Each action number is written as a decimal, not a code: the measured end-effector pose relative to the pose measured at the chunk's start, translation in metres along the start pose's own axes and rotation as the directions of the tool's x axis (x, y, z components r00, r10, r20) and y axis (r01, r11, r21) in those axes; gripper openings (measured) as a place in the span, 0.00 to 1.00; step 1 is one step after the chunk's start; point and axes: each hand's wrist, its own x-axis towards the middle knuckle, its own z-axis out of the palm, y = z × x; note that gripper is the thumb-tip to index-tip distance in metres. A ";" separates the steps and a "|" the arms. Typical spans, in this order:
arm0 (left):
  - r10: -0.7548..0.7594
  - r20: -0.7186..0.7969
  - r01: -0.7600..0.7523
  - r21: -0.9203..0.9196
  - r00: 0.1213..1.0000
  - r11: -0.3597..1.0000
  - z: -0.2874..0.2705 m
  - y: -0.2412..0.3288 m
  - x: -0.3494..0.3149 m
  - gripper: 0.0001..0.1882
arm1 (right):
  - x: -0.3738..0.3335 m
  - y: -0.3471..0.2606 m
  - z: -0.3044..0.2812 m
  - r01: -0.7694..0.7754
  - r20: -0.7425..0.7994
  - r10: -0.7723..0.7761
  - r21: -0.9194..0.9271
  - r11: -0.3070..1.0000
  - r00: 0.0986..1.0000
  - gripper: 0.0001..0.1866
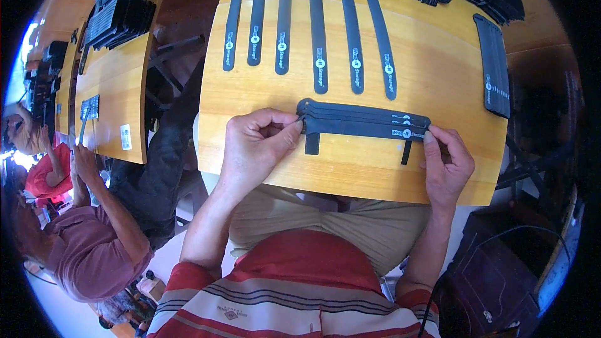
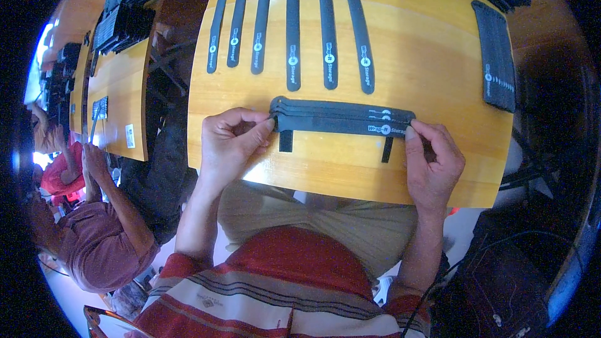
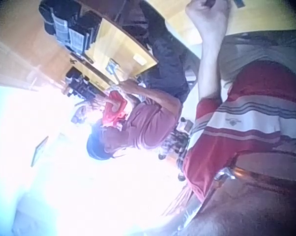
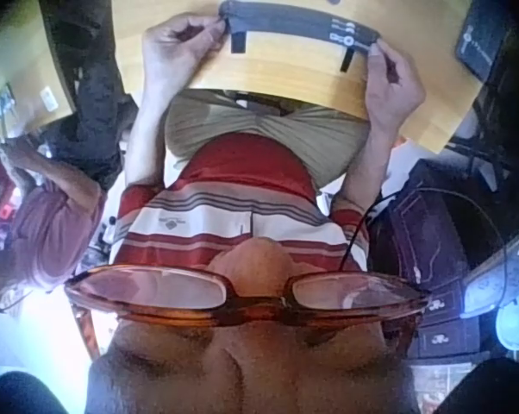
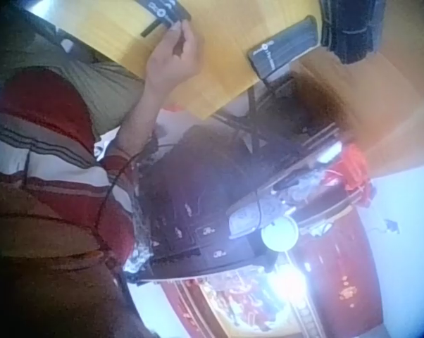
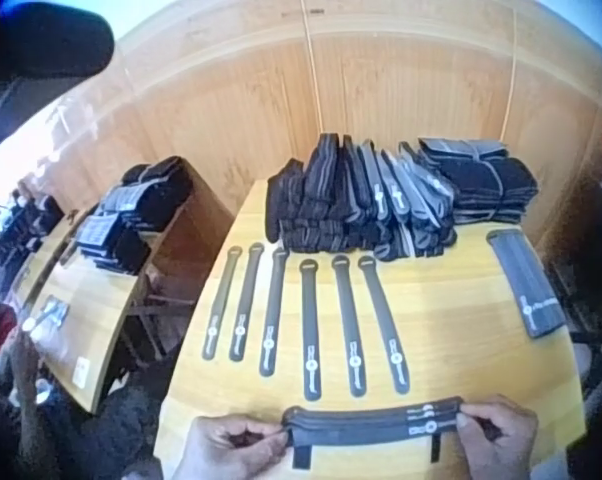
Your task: Measuring and sorting black fabric straps at a workshop bench.
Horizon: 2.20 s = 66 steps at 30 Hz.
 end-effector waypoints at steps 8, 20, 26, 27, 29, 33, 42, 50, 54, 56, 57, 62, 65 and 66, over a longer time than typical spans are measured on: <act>-0.011 -0.003 0.011 0.027 1.000 1.000 0.000 0.003 0.001 0.06 | 0.001 0.002 0.000 0.056 0.017 -0.056 -0.017 0.998 0.998 0.05; 0.001 -0.035 0.000 0.039 0.999 0.999 0.003 -0.004 0.002 0.05 | -0.001 0.003 0.002 0.017 -0.010 -0.017 0.026 1.000 1.000 0.04; -0.021 -0.039 0.022 0.019 0.999 1.000 0.004 0.000 0.000 0.02 | 0.000 0.005 0.003 0.073 -0.026 -0.072 0.044 0.996 0.997 0.04; -0.033 -0.051 0.033 0.011 0.998 0.999 0.004 0.000 0.000 0.03 | 0.000 0.004 0.003 0.072 -0.028 -0.071 0.040 0.997 0.997 0.04; -0.045 -0.061 0.046 0.001 0.997 0.999 0.005 0.001 0.000 0.03 | 0.000 0.003 0.002 0.057 -0.002 -0.057 0.002 0.998 0.998 0.04; -0.009 -0.067 0.013 0.057 0.998 0.998 0.005 0.001 0.001 0.03 | 0.003 0.005 0.004 0.146 -0.017 -0.147 -0.040 0.988 0.989 0.03; -0.002 -0.064 0.004 0.041 0.998 0.999 0.007 0.003 0.001 0.02 | 0.002 -0.001 0.002 0.091 -0.011 -0.091 -0.029 0.995 0.996 0.03; 0.012 -0.059 -0.009 0.053 0.998 0.999 0.007 0.004 0.000 0.03 | 0.002 0.000 0.003 0.133 -0.010 -0.134 -0.049 0.990 0.991 0.04; 0.000 -0.074 0.004 0.056 0.997 0.998 0.007 0.002 0.001 0.03 | 0.001 0.000 0.003 0.139 -0.014 -0.140 -0.068 0.988 0.990 0.04; 0.007 -0.069 -0.003 0.057 0.998 0.998 0.006 0.002 0.001 0.03 | 0.002 -0.001 0.002 0.141 -0.001 -0.142 -0.085 0.986 0.990 0.05; 0.010 -0.068 -0.006 0.054 0.998 0.999 0.007 0.002 0.001 0.03 | 0.002 -0.001 0.002 0.141 -0.003 -0.142 -0.086 0.986 0.990 0.05; 0.011 -0.063 -0.007 0.060 0.998 0.998 0.007 0.001 0.002 0.03 | 0.002 -0.003 0.002 0.135 0.003 -0.135 -0.086 0.987 0.991 0.04; 0.013 -0.058 -0.010 0.045 0.998 0.999 0.007 0.002 0.001 0.03 | 0.002 -0.003 0.002 0.145 0.006 -0.145 -0.086 0.986 0.989 0.04; 0.016 -0.059 -0.013 0.051 0.998 0.999 0.007 0.002 0.001 0.03 | 0.002 -0.003 0.002 0.145 0.005 -0.145 -0.087 0.986 0.989 0.04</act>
